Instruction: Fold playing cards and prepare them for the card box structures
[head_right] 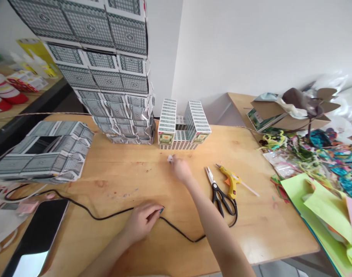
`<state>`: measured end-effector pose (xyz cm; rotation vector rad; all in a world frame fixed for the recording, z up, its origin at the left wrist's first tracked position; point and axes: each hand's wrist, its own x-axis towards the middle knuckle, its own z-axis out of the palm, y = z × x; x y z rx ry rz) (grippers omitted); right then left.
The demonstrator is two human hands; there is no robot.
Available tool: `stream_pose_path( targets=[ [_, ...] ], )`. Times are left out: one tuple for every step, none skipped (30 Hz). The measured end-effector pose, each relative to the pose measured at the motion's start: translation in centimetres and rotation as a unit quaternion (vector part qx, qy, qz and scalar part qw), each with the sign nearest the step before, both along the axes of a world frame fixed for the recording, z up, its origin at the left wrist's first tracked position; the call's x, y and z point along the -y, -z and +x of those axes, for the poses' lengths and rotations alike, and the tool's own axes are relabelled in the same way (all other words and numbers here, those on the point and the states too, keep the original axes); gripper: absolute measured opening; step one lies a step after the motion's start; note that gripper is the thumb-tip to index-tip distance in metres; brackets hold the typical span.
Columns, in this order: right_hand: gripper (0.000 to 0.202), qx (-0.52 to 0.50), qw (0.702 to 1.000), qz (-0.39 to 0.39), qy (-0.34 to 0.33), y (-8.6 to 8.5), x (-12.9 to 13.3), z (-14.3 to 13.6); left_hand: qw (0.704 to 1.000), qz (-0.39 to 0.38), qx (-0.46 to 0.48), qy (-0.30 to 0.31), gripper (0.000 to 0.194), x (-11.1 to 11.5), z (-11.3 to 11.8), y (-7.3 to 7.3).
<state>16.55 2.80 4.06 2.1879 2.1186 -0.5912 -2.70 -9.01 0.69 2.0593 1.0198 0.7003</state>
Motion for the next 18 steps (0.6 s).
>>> stream_pose_path(
  targets=[
    [0.022, -0.008, 1.0, -0.006, -0.017, 0.2, 0.8, -1.1, 1.0, 0.001, 0.001, 0.0, 0.019, 0.0, 0.0, 0.0],
    [0.02, -0.014, 0.999, -0.012, -0.031, 0.4, 1.5, -2.1, 1.0, 0.003, 0.003, 0.001, 0.019, 0.0, 0.0, 0.0],
    [0.018, -0.017, 0.999, -0.017, -0.04, 0.4, 2.1, -2.7, 1.0, 0.004, 0.004, 0.0, 0.019, 0.0, 0.0, 0.0],
    [0.017, -0.017, 0.999, -0.02, -0.042, 0.4, 2.3, -2.9, 1.0, 0.004, 0.004, 0.0, 0.019, 0.0, 0.0, 0.1],
    [0.018, -0.012, 0.999, -0.02, -0.035, 0.2, 2.3, -2.5, 1.0, 0.003, 0.003, 0.001, 0.019, 0.0, 0.0, 0.1],
    [0.02, -0.003, 1.0, -0.016, -0.019, -0.1, 2.1, -1.5, 1.0, 0.002, 0.003, 0.001, 0.019, 0.0, 0.0, 0.1],
    [0.022, 0.01, 1.0, -0.01, 0.005, -0.4, 1.6, -0.2, 1.0, 0.001, 0.002, 0.002, 0.019, 0.0, 0.0, 0.1],
    [0.025, 0.026, 0.999, -0.002, 0.033, -0.8, 1.0, 1.4, 1.0, 0.001, 0.0, 0.001, 0.019, 0.0, 0.0, 0.0],
    [0.028, 0.042, 0.997, 0.005, 0.059, -1.2, 0.4, 2.9, 1.0, 0.001, 0.0, 0.002, 0.019, 0.0, 0.0, 0.0],
    [0.029, 0.055, 0.995, 0.009, 0.081, -1.5, -0.2, 4.3, 1.0, 0.002, 0.0, 0.003, 0.019, 0.0, 0.0, 0.0],
    [0.029, 0.064, 0.993, 0.009, 0.096, -1.6, -0.5, 5.3, 1.0, 0.004, 0.001, 0.003, 0.019, 0.0, 0.0, 0.0],
    [0.029, 0.067, 0.992, 0.007, 0.103, -1.5, -0.7, 5.7, 1.0, 0.005, 0.002, 0.005, 0.019, 0.0, 0.0, -0.1],
    [0.027, 0.067, 0.992, 0.005, 0.103, -1.3, -0.6, 5.4, 1.0, 0.006, 0.003, 0.007, 0.019, -0.1, 0.0, -0.1],
    [0.025, 0.062, 0.993, 0.002, 0.096, -1.0, -0.2, 4.7, 1.0, 0.006, 0.002, 0.008, 0.019, -0.1, 0.0, -0.1],
    [0.024, 0.054, 0.995, -0.001, 0.083, -0.6, 0.3, 3.4, 1.0, 0.005, 0.002, 0.007, 0.019, -0.1, 0.1, -0.1],
    [0.022, 0.043, 0.997, -0.004, 0.067, -0.2, 0.9, 1.8, 1.0, 0.005, 0.0, 0.005, 0.019, -0.1, 0.1, -0.1],
    [0.02, 0.03, 0.998, -0.007, 0.047, 0.3, 1.6, 0.2, 1.0, 0.005, -0.001, 0.004, 0.019, -0.1, 0.1, -0.1],
    [0.017, 0.017, 0.999, -0.01, 0.028, 0.6, 2.2, -1.4, 1.0, 0.005, -0.001, 0.003, 0.019, -0.1, 0.1, -0.1]
  ],
)
